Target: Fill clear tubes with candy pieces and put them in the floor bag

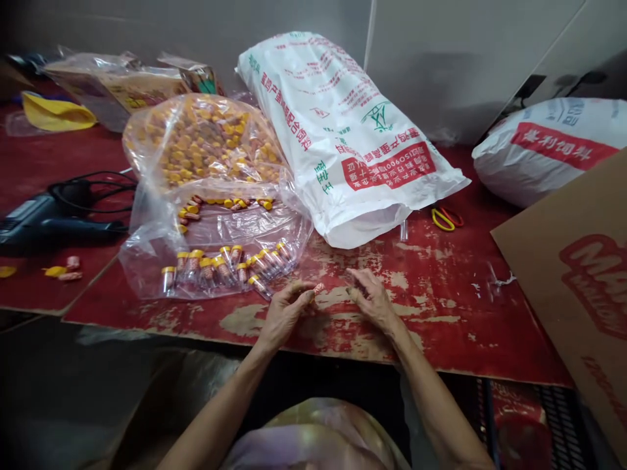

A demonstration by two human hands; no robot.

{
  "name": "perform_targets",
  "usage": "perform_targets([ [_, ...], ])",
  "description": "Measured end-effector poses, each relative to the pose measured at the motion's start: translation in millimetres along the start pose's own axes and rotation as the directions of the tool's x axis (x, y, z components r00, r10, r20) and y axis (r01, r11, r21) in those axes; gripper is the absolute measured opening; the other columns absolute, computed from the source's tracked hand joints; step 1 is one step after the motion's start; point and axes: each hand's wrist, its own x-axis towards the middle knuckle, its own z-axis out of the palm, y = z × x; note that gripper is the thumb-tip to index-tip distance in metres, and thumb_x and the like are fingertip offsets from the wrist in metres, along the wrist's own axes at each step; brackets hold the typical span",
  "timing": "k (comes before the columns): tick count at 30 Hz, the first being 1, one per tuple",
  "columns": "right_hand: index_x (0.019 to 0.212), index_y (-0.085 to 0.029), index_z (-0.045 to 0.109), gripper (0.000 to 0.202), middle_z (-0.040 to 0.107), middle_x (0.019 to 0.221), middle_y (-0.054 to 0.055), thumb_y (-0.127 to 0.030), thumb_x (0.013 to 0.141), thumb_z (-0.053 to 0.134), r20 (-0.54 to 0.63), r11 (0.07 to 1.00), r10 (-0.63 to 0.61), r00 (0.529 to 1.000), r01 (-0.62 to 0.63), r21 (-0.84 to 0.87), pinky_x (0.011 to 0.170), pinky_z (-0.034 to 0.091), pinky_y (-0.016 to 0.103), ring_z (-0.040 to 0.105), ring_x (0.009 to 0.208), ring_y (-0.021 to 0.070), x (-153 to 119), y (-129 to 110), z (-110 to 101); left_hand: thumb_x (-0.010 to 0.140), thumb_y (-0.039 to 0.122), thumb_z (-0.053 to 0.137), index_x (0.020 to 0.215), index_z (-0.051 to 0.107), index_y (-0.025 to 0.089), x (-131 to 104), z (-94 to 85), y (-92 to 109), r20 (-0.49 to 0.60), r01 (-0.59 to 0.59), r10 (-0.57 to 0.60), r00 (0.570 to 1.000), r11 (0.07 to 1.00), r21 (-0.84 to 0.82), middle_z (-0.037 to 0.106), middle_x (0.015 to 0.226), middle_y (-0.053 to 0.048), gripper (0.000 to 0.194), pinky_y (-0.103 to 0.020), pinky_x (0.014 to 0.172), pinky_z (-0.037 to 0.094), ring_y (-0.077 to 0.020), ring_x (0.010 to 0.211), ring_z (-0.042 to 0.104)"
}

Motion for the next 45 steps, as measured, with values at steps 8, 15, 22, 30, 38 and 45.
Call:
perform_targets([
  [8, 0.130, -0.026, 0.052, 0.037, 0.056, 0.104, 0.008, -0.030, 0.093, 0.049, 0.338, 0.979, -0.104, 0.936, 0.155, -0.129, 0.082, 0.050, 0.034, 0.057, 0.093, 0.0199, -10, -29, 0, 0.069, 0.034, 0.072, 0.096, 0.060, 0.018, -7, 7.2, -13, -0.067, -0.053, 0.048, 0.997, 0.996, -0.067, 0.063, 0.082, -0.001, 0.033, -0.023, 0.069, 0.048, -0.0128, 0.075, 0.060],
  [15, 0.120, -0.021, 0.056, 0.029, 0.062, 0.104, 0.011, -0.026, 0.093, 0.046, 0.270, 0.967, -0.172, 0.947, 0.215, -0.138, 0.081, 0.051, 0.036, 0.058, 0.095, 0.0218, -12, -33, 25, 0.087, 0.042, 0.051, 0.109, 0.066, 0.019, -29, 25.8, -23, -0.168, -0.058, 0.072, 0.983, 0.995, 0.085, 0.070, 0.106, -0.005, 0.035, -0.030, 0.087, 0.049, -0.0200, 0.099, 0.064],
  [22, 0.092, -0.019, 0.066, 0.020, 0.065, 0.080, 0.006, -0.026, 0.091, 0.048, 0.148, 0.991, -0.042, 0.988, 0.061, -0.121, 0.069, 0.048, 0.028, 0.059, 0.073, 0.0165, -13, -38, 43, 0.093, 0.041, 0.039, 0.122, 0.062, 0.017, -42, 24.6, -21, -0.080, -0.066, 0.082, 0.993, 0.982, 0.177, 0.066, 0.121, -0.009, 0.045, -0.035, 0.099, 0.045, -0.0245, 0.116, 0.059],
  [30, 0.079, -0.012, 0.072, 0.032, 0.070, 0.077, 0.013, -0.030, 0.090, 0.049, 0.367, 0.701, 0.364, 0.856, 0.007, -0.713, 0.064, 0.043, 0.026, 0.065, 0.072, 0.0203, 34, -66, 4, 0.089, 0.040, 0.046, 0.127, 0.056, 0.018, -18, 21.2, -38, -0.038, -0.198, 0.231, 0.972, 0.901, 0.387, 0.058, 0.131, -0.012, 0.046, -0.043, 0.106, 0.040, -0.0256, 0.124, 0.052],
  [38, 0.082, -0.012, 0.072, 0.030, 0.070, 0.080, 0.014, -0.031, 0.090, 0.050, 0.396, 0.622, 0.413, 0.820, 0.064, -0.781, 0.066, 0.043, 0.027, 0.065, 0.076, 0.0222, 56, -39, 1, 0.088, 0.038, 0.046, 0.113, 0.060, 0.017, -11, 16.3, -53, -0.113, -0.225, 0.289, 0.951, 0.893, 0.391, 0.069, 0.107, -0.011, 0.035, -0.040, 0.090, 0.052, -0.0225, 0.097, 0.067],
  [45, 0.100, -0.020, 0.065, 0.023, 0.063, 0.104, 0.006, -0.033, 0.094, 0.047, -0.046, 0.616, 0.121, 0.992, -0.111, -0.780, 0.081, 0.036, 0.027, 0.053, 0.095, 0.0169, 39, 22, -37, 0.088, 0.035, 0.048, 0.114, 0.060, 0.019, -10, 13.7, -56, -0.095, -0.258, 0.324, 0.941, 0.872, 0.416, 0.069, 0.108, -0.010, 0.033, -0.038, 0.087, 0.054, -0.0214, 0.095, 0.067],
])
